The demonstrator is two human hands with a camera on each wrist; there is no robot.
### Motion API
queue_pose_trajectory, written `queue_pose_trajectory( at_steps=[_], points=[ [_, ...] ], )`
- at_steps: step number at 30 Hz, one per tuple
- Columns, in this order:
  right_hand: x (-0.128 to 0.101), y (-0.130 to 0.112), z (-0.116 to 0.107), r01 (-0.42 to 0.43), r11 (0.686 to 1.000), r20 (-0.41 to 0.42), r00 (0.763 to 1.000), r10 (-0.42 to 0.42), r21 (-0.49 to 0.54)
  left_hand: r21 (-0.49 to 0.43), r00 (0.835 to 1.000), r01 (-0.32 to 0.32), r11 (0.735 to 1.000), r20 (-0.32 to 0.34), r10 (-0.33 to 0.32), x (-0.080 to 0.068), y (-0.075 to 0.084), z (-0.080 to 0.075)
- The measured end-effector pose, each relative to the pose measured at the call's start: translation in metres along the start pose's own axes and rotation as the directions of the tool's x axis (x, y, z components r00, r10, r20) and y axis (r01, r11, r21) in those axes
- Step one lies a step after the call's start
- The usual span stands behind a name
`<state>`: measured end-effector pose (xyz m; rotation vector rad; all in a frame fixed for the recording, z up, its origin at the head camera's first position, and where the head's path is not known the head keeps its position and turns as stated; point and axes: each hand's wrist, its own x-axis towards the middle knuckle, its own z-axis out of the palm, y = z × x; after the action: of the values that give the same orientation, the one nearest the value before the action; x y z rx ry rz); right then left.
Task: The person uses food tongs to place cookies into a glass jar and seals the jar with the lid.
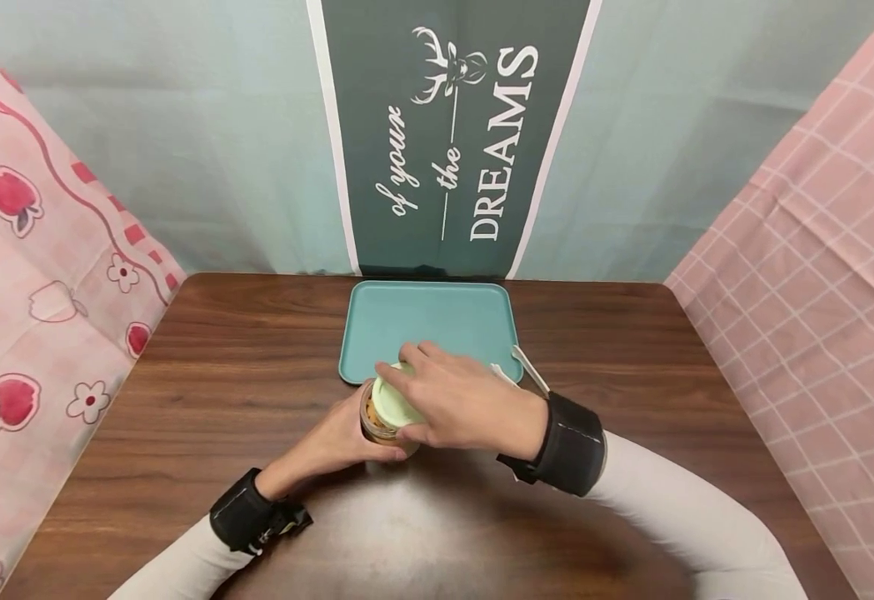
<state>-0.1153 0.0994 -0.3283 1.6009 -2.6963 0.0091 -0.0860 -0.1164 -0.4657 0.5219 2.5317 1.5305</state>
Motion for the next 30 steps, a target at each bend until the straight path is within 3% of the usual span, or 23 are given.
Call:
queue_pose_trajectory(
  at_steps=[13,22,30],
  points=[
    [0.014,-0.008,0.006,0.025,0.999,0.029,0.999,-0.024,-0.022,-0.047,1.0,-0.005,0.999,0.018,0.006,0.001,0.0,0.001],
    [0.016,-0.016,0.011,-0.07,0.996,-0.005,0.998,0.07,-0.045,-0.049,1.0,-0.004,0.999,0.013,0.005,0.0,0.002,-0.001],
    [0.016,-0.029,0.019,-0.193,0.977,-0.074,0.98,0.186,-0.09,-0.025,1.0,-0.011,1.0,-0.002,0.011,0.0,0.001,0.0]
  ],
)
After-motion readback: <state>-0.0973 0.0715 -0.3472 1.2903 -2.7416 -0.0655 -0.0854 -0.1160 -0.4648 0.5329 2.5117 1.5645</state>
